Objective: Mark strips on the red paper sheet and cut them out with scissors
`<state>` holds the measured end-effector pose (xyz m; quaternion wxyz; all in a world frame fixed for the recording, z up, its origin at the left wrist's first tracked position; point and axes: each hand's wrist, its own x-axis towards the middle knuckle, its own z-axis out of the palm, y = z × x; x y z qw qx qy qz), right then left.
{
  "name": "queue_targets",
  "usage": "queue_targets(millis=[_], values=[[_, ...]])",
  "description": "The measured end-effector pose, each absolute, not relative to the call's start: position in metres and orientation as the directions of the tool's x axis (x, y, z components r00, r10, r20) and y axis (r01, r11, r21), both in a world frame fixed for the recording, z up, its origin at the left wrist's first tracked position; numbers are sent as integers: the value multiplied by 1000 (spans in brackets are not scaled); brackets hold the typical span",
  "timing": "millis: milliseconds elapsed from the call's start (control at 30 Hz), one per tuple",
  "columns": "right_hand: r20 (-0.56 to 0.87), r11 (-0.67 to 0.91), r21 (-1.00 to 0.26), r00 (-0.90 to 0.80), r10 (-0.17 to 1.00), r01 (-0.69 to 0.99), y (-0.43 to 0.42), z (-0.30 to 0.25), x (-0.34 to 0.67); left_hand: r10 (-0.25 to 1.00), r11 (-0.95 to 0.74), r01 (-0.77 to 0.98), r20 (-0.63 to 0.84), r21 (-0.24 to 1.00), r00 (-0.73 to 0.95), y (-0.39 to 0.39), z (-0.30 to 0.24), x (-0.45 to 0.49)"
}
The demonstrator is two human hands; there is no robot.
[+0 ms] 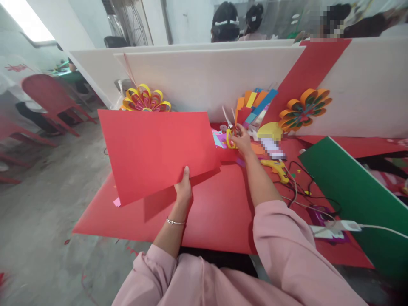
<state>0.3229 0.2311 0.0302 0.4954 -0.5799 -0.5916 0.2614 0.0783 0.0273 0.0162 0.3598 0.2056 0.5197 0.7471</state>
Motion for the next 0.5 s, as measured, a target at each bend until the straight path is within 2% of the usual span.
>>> queue_targets(millis=[67,133,200,267,500], values=[[312,283,-946,204,928,159,229,35,319,749,-204,-326,-67,923,-659,28,15,78],[330,330,-943,184,926,31,226,43,316,744,-213,-319,-58,923,-666,27,12,77],[334,328,-942,130,933,67,222,54,313,742,-221,-313,-49,924,-669,26,9,76],[317,296,-938,100,943,178,217,65,311,748,-225,-311,-41,924,-662,25,7,75],[235,172,-893,105,966,415,201,90,323,765,-212,-338,-60,917,-641,25,8,74]])
